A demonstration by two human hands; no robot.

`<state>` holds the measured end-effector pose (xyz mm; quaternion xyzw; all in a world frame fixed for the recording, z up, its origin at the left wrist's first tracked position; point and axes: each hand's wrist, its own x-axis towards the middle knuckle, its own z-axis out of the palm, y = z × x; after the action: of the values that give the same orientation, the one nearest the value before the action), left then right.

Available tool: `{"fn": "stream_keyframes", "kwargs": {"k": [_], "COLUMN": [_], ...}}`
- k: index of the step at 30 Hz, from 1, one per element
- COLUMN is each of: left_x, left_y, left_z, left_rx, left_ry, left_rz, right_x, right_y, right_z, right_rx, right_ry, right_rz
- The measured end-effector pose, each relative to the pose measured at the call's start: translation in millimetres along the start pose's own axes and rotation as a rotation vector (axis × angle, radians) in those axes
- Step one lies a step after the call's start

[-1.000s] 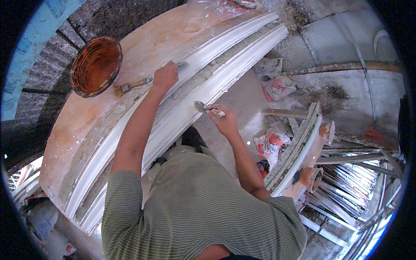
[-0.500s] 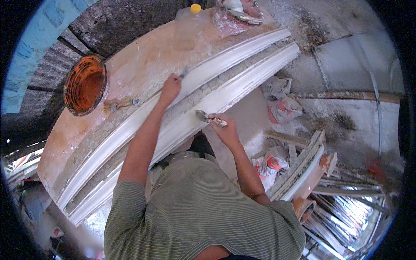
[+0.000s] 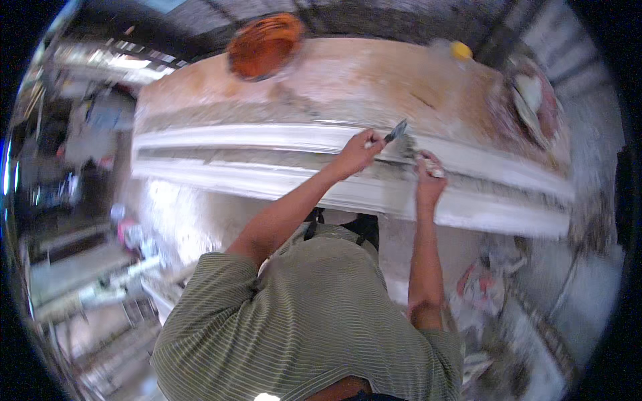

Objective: The person applies a white plaster-like substance to a long, curved wooden object using a putty knife and a brush. They spread the material along the grooves and smooth the surface repeatedly.

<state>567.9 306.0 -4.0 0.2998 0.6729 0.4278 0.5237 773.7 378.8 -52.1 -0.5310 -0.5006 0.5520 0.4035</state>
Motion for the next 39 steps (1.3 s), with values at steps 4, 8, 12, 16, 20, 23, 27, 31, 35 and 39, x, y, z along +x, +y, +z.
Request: {"fn": "stream_keyframes", "kwargs": {"k": [4, 8, 12, 16, 20, 23, 27, 31, 35, 39], "left_x": [-98, -188, -243, -285, -337, -384, -440, -478, -486, -504], "left_y": [-54, -113, -140, -165, -215, -216, -277, -287, -313, -314], "left_z": [-80, -124, -158, -208, -272, -321, -370, -411, -450, -516], "left_rx": [-0.222, -0.447, -0.575, -0.597, -0.595, -0.559, -0.681, -0.770, -0.849, -0.757], "left_ry": [0.290, 0.597, 0.721, 0.737, 0.814, 0.833, 0.954, 1.031, 1.097, 1.112], "left_rz": [-0.205, -0.162, -0.158, -0.111, -0.049, -0.037, -0.004, -0.097, -0.039, -0.124], "right_x": [68, 58, 21, -59, -159, -217, -284, -312, -331, -364], "right_y": [11, -32, -45, -39, -26, -26, -51, -52, -41, -21], "right_z": [-40, -46, 16, 146, 268, 328, 395, 453, 523, 606], "right_rx": [-0.104, -0.430, -0.445, -0.276, -0.060, -0.200, -0.267, -0.329, -0.274, -0.206], "right_ry": [0.077, 0.282, 0.083, -0.202, -0.450, -0.532, -0.688, -0.730, -0.805, -0.859], "right_rz": [0.078, -0.350, -0.372, -0.430, -0.390, -0.432, -0.424, -0.405, -0.366, -0.277]}}
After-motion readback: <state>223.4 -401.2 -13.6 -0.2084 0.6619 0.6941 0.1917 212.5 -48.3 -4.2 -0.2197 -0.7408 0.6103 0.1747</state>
